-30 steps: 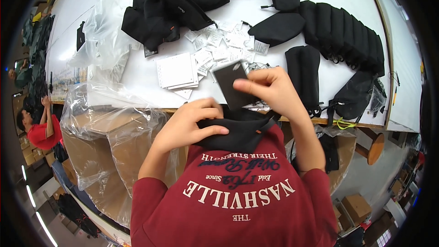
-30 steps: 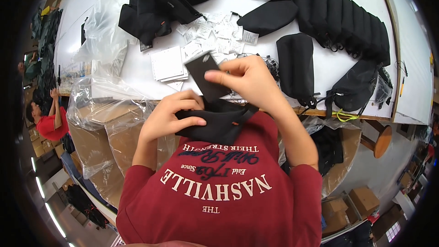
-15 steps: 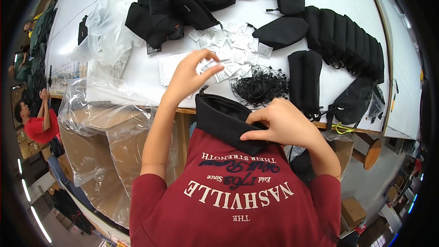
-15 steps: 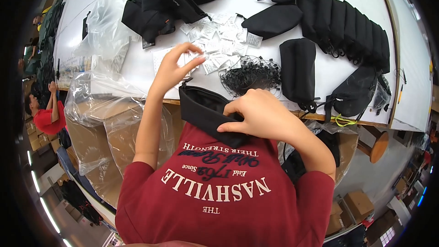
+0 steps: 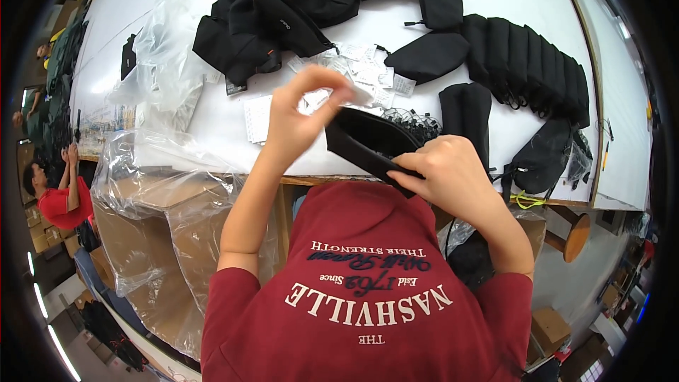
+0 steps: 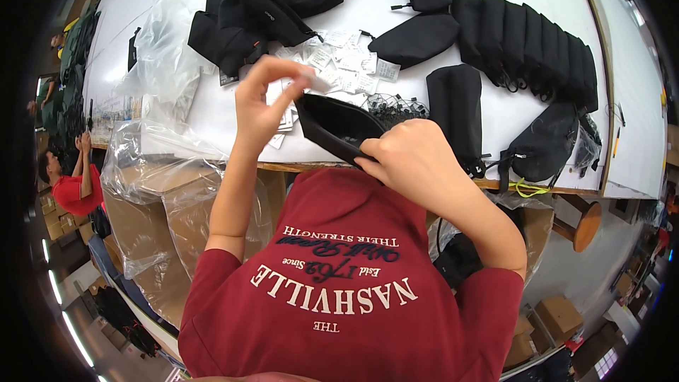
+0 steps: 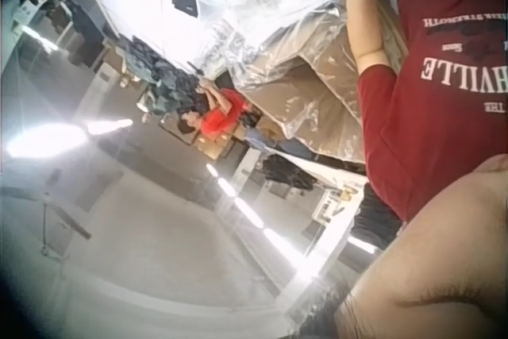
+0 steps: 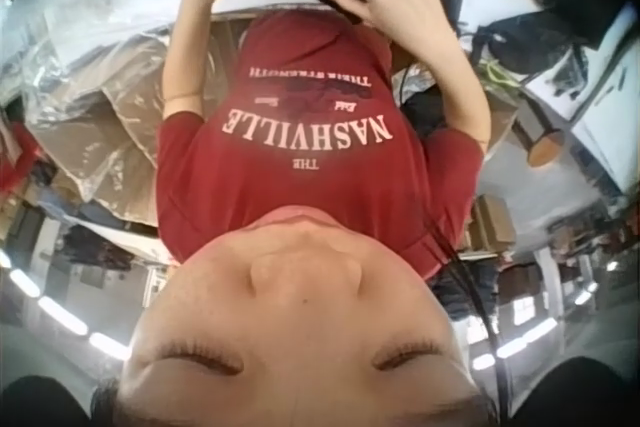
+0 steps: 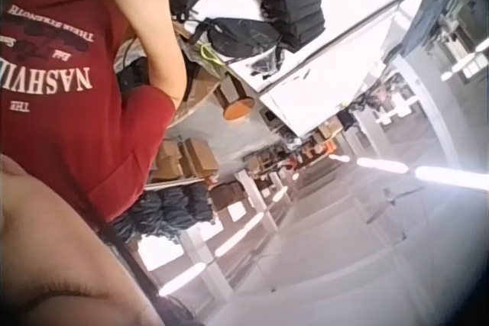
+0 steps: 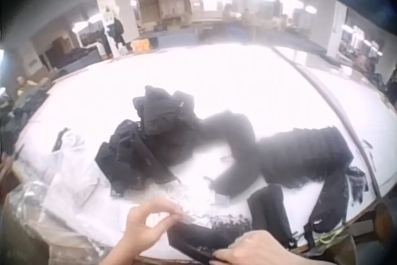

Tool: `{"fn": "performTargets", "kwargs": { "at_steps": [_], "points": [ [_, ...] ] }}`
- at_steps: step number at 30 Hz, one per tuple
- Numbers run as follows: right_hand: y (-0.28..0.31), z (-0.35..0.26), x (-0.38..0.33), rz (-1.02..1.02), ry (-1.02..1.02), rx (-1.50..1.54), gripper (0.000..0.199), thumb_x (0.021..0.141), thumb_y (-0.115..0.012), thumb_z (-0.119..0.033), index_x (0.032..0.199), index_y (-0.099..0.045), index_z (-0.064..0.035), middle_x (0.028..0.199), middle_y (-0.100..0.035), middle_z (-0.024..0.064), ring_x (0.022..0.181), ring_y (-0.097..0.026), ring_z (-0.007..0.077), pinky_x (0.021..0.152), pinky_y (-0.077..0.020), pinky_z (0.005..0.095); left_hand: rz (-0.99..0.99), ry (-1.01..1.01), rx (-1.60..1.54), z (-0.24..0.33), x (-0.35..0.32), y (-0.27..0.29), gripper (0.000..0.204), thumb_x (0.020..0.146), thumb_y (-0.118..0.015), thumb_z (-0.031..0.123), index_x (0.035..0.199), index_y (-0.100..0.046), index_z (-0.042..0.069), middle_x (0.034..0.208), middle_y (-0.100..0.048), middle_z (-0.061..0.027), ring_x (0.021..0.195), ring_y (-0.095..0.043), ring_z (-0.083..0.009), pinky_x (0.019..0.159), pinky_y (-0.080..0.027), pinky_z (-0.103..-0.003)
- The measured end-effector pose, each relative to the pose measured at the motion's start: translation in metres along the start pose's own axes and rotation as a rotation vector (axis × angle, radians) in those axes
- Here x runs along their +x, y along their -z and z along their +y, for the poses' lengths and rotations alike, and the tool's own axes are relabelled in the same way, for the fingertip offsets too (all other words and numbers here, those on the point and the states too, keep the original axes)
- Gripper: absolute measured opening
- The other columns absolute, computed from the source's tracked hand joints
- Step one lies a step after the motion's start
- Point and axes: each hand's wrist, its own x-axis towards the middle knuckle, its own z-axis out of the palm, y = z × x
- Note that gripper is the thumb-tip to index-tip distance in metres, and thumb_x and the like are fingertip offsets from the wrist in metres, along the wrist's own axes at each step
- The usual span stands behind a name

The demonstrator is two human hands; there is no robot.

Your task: The recorder attaches product labels and mesh components to black pouches on a production table.

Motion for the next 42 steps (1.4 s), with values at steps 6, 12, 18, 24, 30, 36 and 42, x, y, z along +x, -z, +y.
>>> {"fn": "performTargets", "kwargs": {
  "at_steps": [6, 12, 18, 24, 30, 36, 42],
  "points": [
    [0.006, -0.007, 0.011, 0.241, 0.046, -0.034, 0.013, 0.071, -0.075, -0.018, 0.079, -0.071, -0.0091, 0.051, -0.052, 0.0032, 0.047, -0.052, 0.0207, 0.047, -0.0388, 0.0325, 0.135, -0.201, 0.232, -0.001, -0.015, 0.021, 0.046, 0.081, -0.072, 0.031, 0.119, -0.060, 0.008, 0.137, -0.044, -0.0142, 0.131, -0.033, -0.0282, 0.106, -0.028, -0.043],
    [-0.002, -0.020, 0.023, 0.388, 0.071, -0.008, 0.018, 0.073, -0.075, -0.026, 0.085, -0.072, -0.0126, 0.052, -0.051, -0.0004, 0.047, -0.050, 0.0158, 0.047, -0.0395, 0.0303, 0.078, 0.368, -0.993, -0.036, -0.075, -0.031, 0.076, 0.079, -0.072, 0.045, 0.135, -0.040, 0.003, 0.133, -0.049, -0.0128, 0.123, -0.048, -0.0285, 0.106, -0.036, -0.043],
    [-0.016, -0.025, 0.013, 0.799, -0.247, 0.535, 0.010, 0.085, -0.069, -0.010, 0.094, -0.070, -0.0051, 0.055, -0.053, 0.0001, 0.044, -0.041, 0.0056, 0.042, -0.0299, 0.0238, 0.310, 0.466, -1.296, -0.026, -0.051, -0.029, 0.044, 0.084, -0.068, 0.018, 0.121, -0.050, 0.002, 0.110, -0.062, -0.0108, 0.102, -0.061, -0.0223, 0.093, -0.049, -0.037],
    [-0.038, -0.018, 0.000, 0.657, -0.314, 0.844, 0.010, 0.090, -0.061, -0.008, 0.084, -0.061, 0.0000, 0.066, -0.058, 0.0011, 0.051, -0.044, 0.0039, 0.047, -0.0350, 0.0197, 0.294, 0.516, -1.150, -0.010, -0.037, -0.028, 0.044, 0.081, -0.069, 0.012, 0.120, -0.051, 0.001, 0.107, -0.063, -0.0110, 0.096, -0.063, -0.0221, 0.086, -0.053, -0.035],
    [0.005, -0.002, 0.021, 0.920, -0.158, 0.501, 0.023, 0.080, -0.068, -0.003, 0.103, -0.064, -0.0033, 0.101, -0.064, 0.0083, 0.059, -0.054, 0.0083, 0.053, -0.0430, 0.0215, -0.016, 0.693, -0.930, 0.013, -0.038, -0.033, 0.051, 0.072, -0.076, 0.005, 0.118, -0.055, -0.001, 0.105, -0.063, -0.0096, 0.095, -0.062, -0.0183, 0.084, -0.051, -0.032],
    [0.010, 0.007, 0.025, 0.799, -0.162, 0.234, 0.017, 0.077, -0.071, -0.003, 0.093, -0.064, -0.0037, 0.080, -0.066, 0.0020, 0.054, -0.053, 0.0111, 0.047, -0.0399, 0.0246, -0.096, 0.710, -0.860, 0.024, -0.039, -0.040, 0.052, 0.072, -0.074, 0.004, 0.119, -0.054, -0.001, 0.105, -0.063, -0.0098, 0.093, -0.063, -0.0172, 0.083, -0.052, -0.031],
    [0.007, 0.001, 0.021, 0.775, -0.181, 0.191, 0.013, 0.076, -0.070, 0.000, 0.085, -0.064, -0.0048, 0.072, -0.061, 0.0040, 0.053, -0.053, 0.0146, 0.048, -0.0406, 0.0257, -0.064, 0.845, -0.983, 0.022, -0.041, -0.047, 0.048, 0.074, -0.071, 0.006, 0.117, -0.053, -0.003, 0.103, -0.064, -0.0109, 0.087, -0.065, -0.0173, 0.077, -0.054, -0.028]
  ]
}}
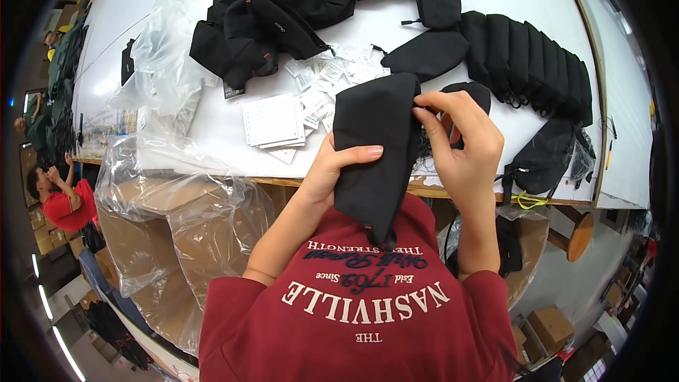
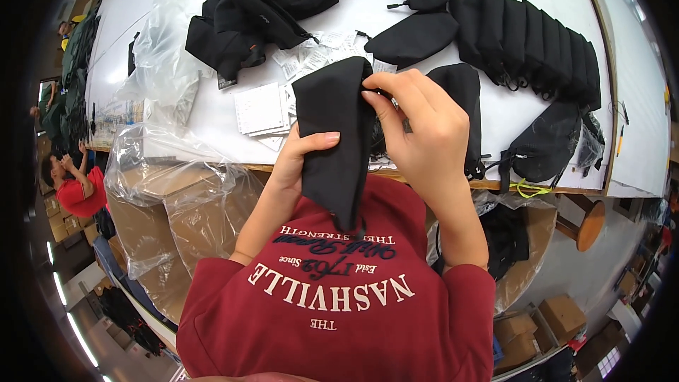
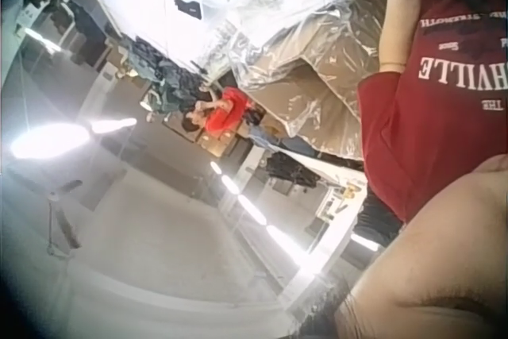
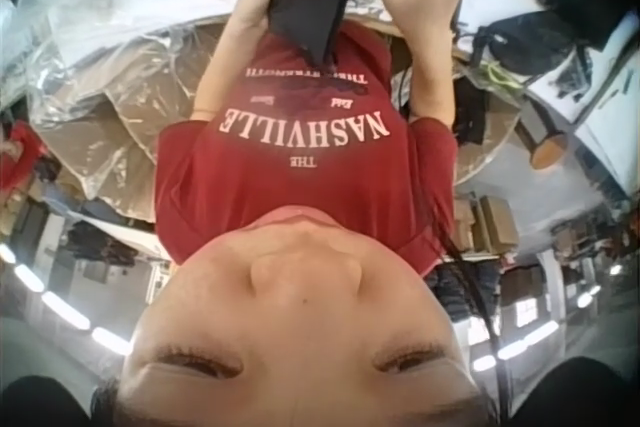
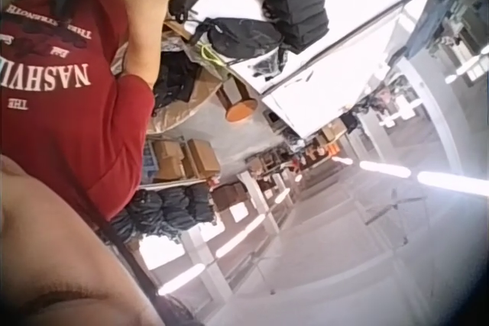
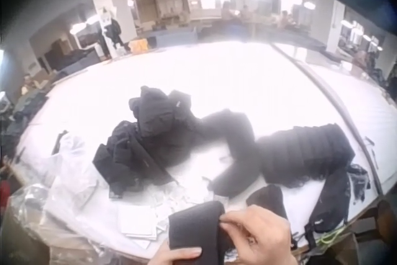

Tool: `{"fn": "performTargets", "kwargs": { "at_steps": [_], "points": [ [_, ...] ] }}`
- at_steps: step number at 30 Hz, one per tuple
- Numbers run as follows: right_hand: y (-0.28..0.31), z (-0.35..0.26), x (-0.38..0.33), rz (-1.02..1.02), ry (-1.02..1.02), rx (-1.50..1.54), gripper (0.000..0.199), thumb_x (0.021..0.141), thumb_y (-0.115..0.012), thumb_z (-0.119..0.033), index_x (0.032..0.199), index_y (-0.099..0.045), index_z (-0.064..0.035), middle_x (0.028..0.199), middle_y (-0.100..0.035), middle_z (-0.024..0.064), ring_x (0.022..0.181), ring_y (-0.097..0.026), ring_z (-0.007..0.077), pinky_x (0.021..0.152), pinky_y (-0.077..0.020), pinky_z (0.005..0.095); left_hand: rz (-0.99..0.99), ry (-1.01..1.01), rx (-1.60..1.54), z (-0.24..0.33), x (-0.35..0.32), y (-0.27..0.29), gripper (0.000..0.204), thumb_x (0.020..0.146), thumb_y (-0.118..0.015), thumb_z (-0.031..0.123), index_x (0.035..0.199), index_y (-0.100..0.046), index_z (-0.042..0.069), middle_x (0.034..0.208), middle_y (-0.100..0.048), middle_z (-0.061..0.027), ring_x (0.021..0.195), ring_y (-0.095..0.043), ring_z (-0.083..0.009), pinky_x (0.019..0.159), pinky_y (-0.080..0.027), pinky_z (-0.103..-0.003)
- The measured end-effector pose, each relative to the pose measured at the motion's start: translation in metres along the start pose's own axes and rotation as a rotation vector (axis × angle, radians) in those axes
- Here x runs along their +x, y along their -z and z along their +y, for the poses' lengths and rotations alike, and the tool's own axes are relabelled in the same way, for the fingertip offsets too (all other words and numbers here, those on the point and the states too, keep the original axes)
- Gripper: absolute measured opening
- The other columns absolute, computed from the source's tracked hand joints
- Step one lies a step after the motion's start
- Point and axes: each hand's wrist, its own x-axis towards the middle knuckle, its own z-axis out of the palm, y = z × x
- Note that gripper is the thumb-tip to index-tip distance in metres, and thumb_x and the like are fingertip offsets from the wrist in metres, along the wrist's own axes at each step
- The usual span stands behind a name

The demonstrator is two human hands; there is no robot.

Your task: The recorder attaches product labels and mesh components to black pouches on a production table.

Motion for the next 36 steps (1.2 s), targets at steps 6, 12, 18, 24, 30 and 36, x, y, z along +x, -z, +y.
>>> {"fn": "performTargets", "kwargs": {
  "at_steps": [6, 12, 18, 24, 30, 36],
  "points": [
    [0.011, -0.007, -0.007, -0.164, -0.127, 0.132, 0.010, 0.077, -0.069, -0.001, 0.084, -0.064, -0.0040, 0.071, -0.059, 0.0051, 0.054, -0.054, 0.0162, 0.050, -0.0423, 0.0263, -0.223, 0.122, -0.022, -0.004, 0.012, 0.040, 0.059, 0.075, -0.072, 0.020, 0.125, -0.049, -0.003, 0.115, -0.060, -0.0118, 0.103, -0.060, -0.0184, 0.091, -0.049, -0.031],
    [0.003, -0.006, -0.008, -0.311, -0.168, 0.081, 0.005, 0.080, -0.068, -0.007, 0.082, -0.063, -0.0050, 0.073, -0.060, 0.0055, 0.055, -0.056, 0.0183, 0.052, -0.0439, 0.0276, -0.289, 0.022, 0.227, 0.013, 0.035, 0.041, 0.052, 0.077, -0.070, 0.022, 0.120, -0.055, -0.002, 0.106, -0.063, -0.0077, 0.096, -0.061, -0.0144, 0.087, -0.047, -0.026],
    [-0.005, -0.016, -0.021, -0.454, -0.033, 0.217, 0.008, 0.076, -0.070, -0.003, 0.082, -0.064, -0.0018, 0.073, -0.062, 0.0071, 0.061, -0.061, 0.0200, 0.056, -0.0468, 0.0286, 0.110, 0.088, -0.311, -0.003, 0.041, 0.040, 0.025, 0.083, -0.064, 0.016, 0.099, -0.062, -0.003, 0.084, -0.068, -0.0146, 0.067, -0.067, -0.0208, 0.060, -0.058, -0.029],
    [-0.011, -0.033, -0.036, -0.623, -0.046, 0.360, 0.007, 0.076, -0.069, -0.003, 0.082, -0.066, -0.0033, 0.070, -0.060, 0.0059, 0.058, -0.059, 0.0196, 0.053, -0.0452, 0.0290, 0.071, 0.013, -0.417, 0.014, 0.044, 0.058, 0.023, 0.088, -0.058, 0.020, 0.091, -0.063, -0.003, 0.076, -0.068, -0.0159, 0.057, -0.066, -0.0193, 0.050, -0.056, -0.026],
    [-0.016, -0.038, -0.046, -0.629, -0.072, 0.404, 0.008, 0.074, -0.070, -0.002, 0.081, -0.066, -0.0034, 0.070, -0.060, 0.0059, 0.058, -0.058, 0.0194, 0.053, -0.0446, 0.0283, 0.073, -0.041, -0.429, 0.020, 0.049, 0.071, 0.023, 0.087, -0.059, 0.017, 0.093, -0.064, -0.004, 0.078, -0.068, -0.0155, 0.059, -0.067, -0.0201, 0.051, -0.057, -0.026],
    [-0.009, -0.034, -0.036, -0.500, 0.101, 0.138, 0.014, 0.076, -0.069, -0.012, 0.089, -0.063, -0.0085, 0.097, -0.060, 0.0064, 0.093, -0.057, 0.0262, 0.079, -0.0440, 0.0379, 0.060, -0.092, -0.407, 0.022, 0.052, 0.081, 0.019, 0.085, -0.064, 0.014, 0.095, -0.065, -0.002, 0.086, -0.070, -0.0116, 0.072, -0.068, -0.0200, 0.067, -0.057, -0.029]
  ]
}}
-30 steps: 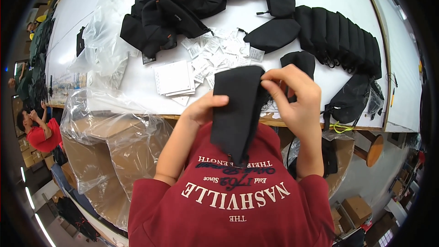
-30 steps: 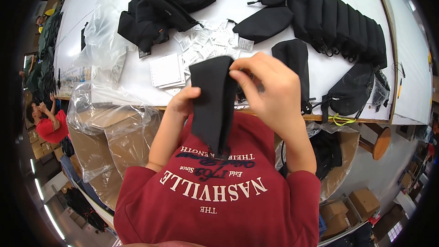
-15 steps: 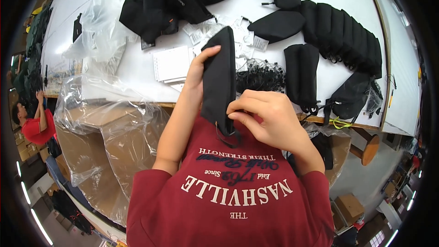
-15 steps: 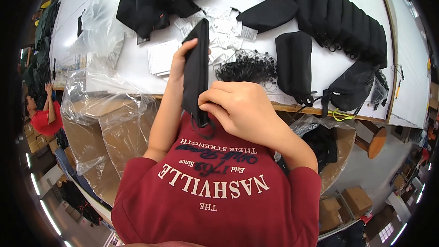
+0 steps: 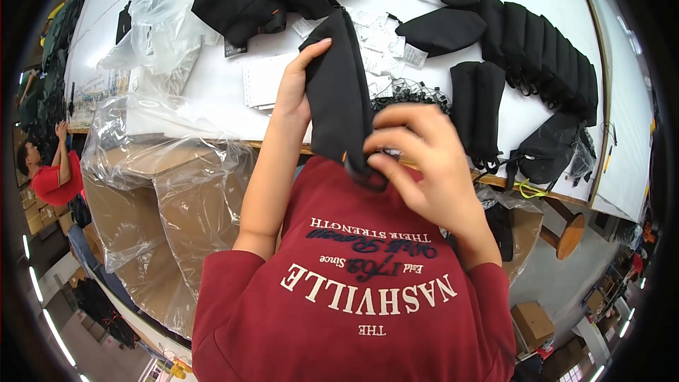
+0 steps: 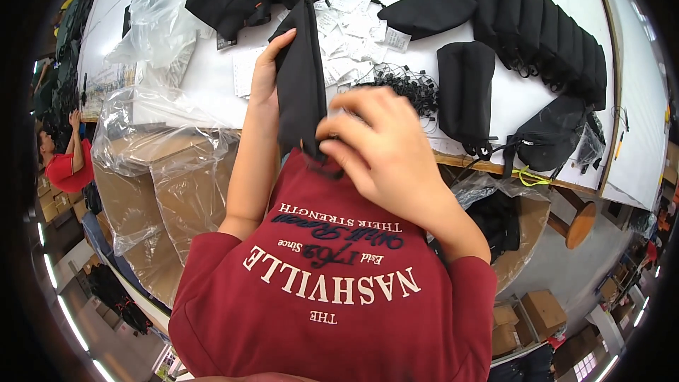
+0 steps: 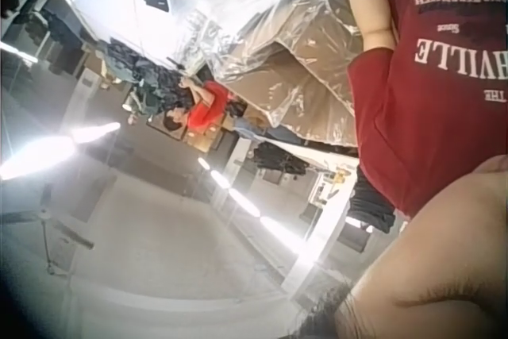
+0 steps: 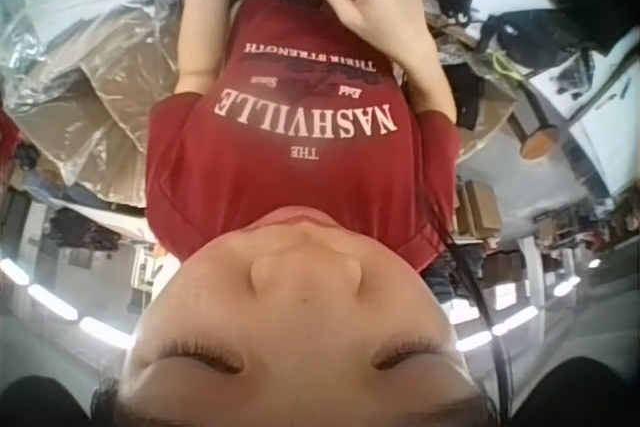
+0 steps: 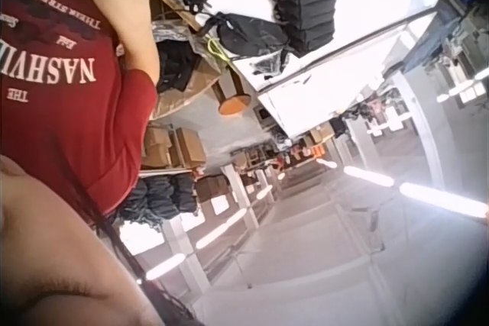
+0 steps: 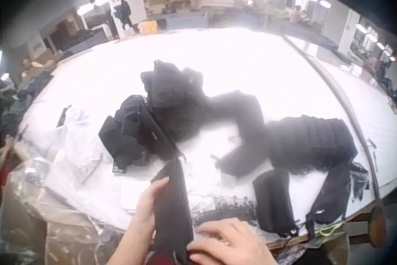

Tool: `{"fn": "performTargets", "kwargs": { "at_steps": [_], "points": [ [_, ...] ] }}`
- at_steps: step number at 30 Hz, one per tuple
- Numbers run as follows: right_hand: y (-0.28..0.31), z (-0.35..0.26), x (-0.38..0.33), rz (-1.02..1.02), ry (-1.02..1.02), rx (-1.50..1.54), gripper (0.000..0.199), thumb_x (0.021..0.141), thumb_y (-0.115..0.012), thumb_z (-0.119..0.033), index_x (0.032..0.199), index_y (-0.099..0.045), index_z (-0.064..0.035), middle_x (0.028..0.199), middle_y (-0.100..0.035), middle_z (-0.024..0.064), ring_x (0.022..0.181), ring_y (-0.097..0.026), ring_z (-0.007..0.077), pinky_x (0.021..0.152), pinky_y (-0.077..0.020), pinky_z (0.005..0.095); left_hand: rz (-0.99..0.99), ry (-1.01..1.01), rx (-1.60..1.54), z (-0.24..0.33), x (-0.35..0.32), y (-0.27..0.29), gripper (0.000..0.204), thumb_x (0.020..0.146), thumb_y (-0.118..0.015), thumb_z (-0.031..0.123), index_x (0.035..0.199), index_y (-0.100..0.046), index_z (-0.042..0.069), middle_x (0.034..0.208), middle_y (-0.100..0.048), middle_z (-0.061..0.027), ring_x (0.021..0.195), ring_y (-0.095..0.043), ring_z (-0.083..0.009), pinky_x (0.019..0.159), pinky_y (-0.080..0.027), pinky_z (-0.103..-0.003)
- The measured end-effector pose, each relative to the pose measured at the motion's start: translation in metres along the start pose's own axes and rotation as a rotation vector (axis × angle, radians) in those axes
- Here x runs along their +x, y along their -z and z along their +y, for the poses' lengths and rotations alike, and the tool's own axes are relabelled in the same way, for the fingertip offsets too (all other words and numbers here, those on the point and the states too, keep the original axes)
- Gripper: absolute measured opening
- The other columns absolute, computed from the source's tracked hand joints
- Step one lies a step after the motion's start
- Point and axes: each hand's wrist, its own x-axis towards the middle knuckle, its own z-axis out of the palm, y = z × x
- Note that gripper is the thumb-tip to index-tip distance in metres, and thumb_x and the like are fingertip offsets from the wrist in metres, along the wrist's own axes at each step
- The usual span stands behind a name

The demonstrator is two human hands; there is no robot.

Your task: The recorder attaches product labels and mesh components to black pouches on a production table.

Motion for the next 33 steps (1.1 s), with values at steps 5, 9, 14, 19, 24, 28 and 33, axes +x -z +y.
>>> {"fn": "performTargets", "kwargs": {
  "at_steps": [5, 9, 14, 19, 24, 28, 33],
  "points": [
    [0.002, -0.011, 0.000, -0.058, 0.048, -0.384, 0.039, 0.080, -0.063, -0.027, 0.117, -0.059, -0.0156, 0.123, -0.052, 0.0052, 0.121, -0.043, 0.0223, 0.105, -0.0259, 0.0399, 0.134, -0.059, 0.113, -0.007, -0.003, -0.001, 0.024, 0.087, -0.063, 0.017, 0.102, -0.062, -0.001, 0.095, -0.067, -0.0101, 0.086, -0.065, -0.0198, 0.078, -0.054, -0.030],
    [-0.019, 0.019, 0.000, -0.015, 0.160, -0.657, 0.049, 0.075, -0.063, -0.013, 0.123, -0.058, -0.0221, 0.119, -0.054, -0.0015, 0.116, -0.047, 0.0172, 0.102, -0.0261, 0.0377, 0.054, 0.017, 0.059, -0.022, -0.020, -0.008, 0.031, 0.092, -0.057, 0.022, 0.113, -0.055, 0.000, 0.108, -0.063, -0.0103, 0.097, -0.061, -0.0201, 0.085, -0.052, -0.032],
    [0.012, 0.028, 0.004, 0.157, 0.009, -0.146, 0.058, 0.064, -0.073, -0.007, 0.119, -0.059, -0.0152, 0.101, -0.059, 0.0057, 0.090, -0.058, 0.0235, 0.080, -0.0415, 0.0342, -0.038, -0.121, 0.489, -0.020, -0.046, 0.000, 0.041, 0.094, -0.055, 0.028, 0.126, -0.043, 0.005, 0.119, -0.055, -0.0095, 0.108, -0.054, -0.0212, 0.095, -0.045, -0.039],
    [0.020, 0.033, -0.008, 0.212, -0.418, 0.472, 0.040, 0.077, -0.070, -0.007, 0.115, -0.058, -0.0060, 0.099, -0.061, 0.0048, 0.080, -0.061, 0.0094, 0.069, -0.0473, 0.0230, -0.195, -0.795, 1.102, -0.008, -0.061, -0.011, 0.075, 0.077, -0.076, 0.025, 0.137, -0.034, 0.008, 0.128, -0.050, -0.0112, 0.114, -0.048, -0.0271, 0.101, -0.036, -0.039],
    [0.030, 0.038, -0.009, 0.150, -0.459, 0.656, 0.039, 0.078, -0.070, -0.006, 0.115, -0.057, -0.0052, 0.102, -0.061, 0.0060, 0.075, -0.061, 0.0083, 0.069, -0.0474, 0.0212, -0.187, -1.031, 1.675, 0.009, -0.070, -0.015, 0.068, 0.067, -0.081, 0.018, 0.128, -0.052, 0.011, 0.130, -0.049, -0.0125, 0.118, -0.046, -0.0282, 0.099, -0.037, -0.039],
    [0.026, 0.045, -0.016, 0.055, -0.411, 0.800, 0.045, 0.073, -0.076, -0.004, 0.114, -0.057, -0.0052, 0.104, -0.059, 0.0067, 0.083, -0.062, 0.0106, 0.073, -0.0490, 0.0237, -0.371, -0.893, 1.461, 0.007, -0.074, -0.016, 0.049, 0.071, -0.077, 0.008, 0.117, -0.061, 0.009, 0.117, -0.058, -0.0120, 0.104, -0.056, -0.0265, 0.089, -0.046, -0.035],
    [0.021, 0.057, -0.030, 0.004, -0.335, 0.714, 0.027, 0.072, -0.077, -0.003, 0.096, -0.063, -0.0019, 0.107, -0.062, 0.0086, 0.092, -0.062, 0.0149, 0.078, -0.0499, 0.0273, -0.288, -0.861, 1.412, -0.001, -0.088, -0.006, 0.032, 0.065, -0.073, -0.010, 0.093, -0.068, 0.004, 0.108, -0.061, -0.0109, 0.090, -0.061, -0.0204, 0.072, -0.051, -0.029]
  ]
}}
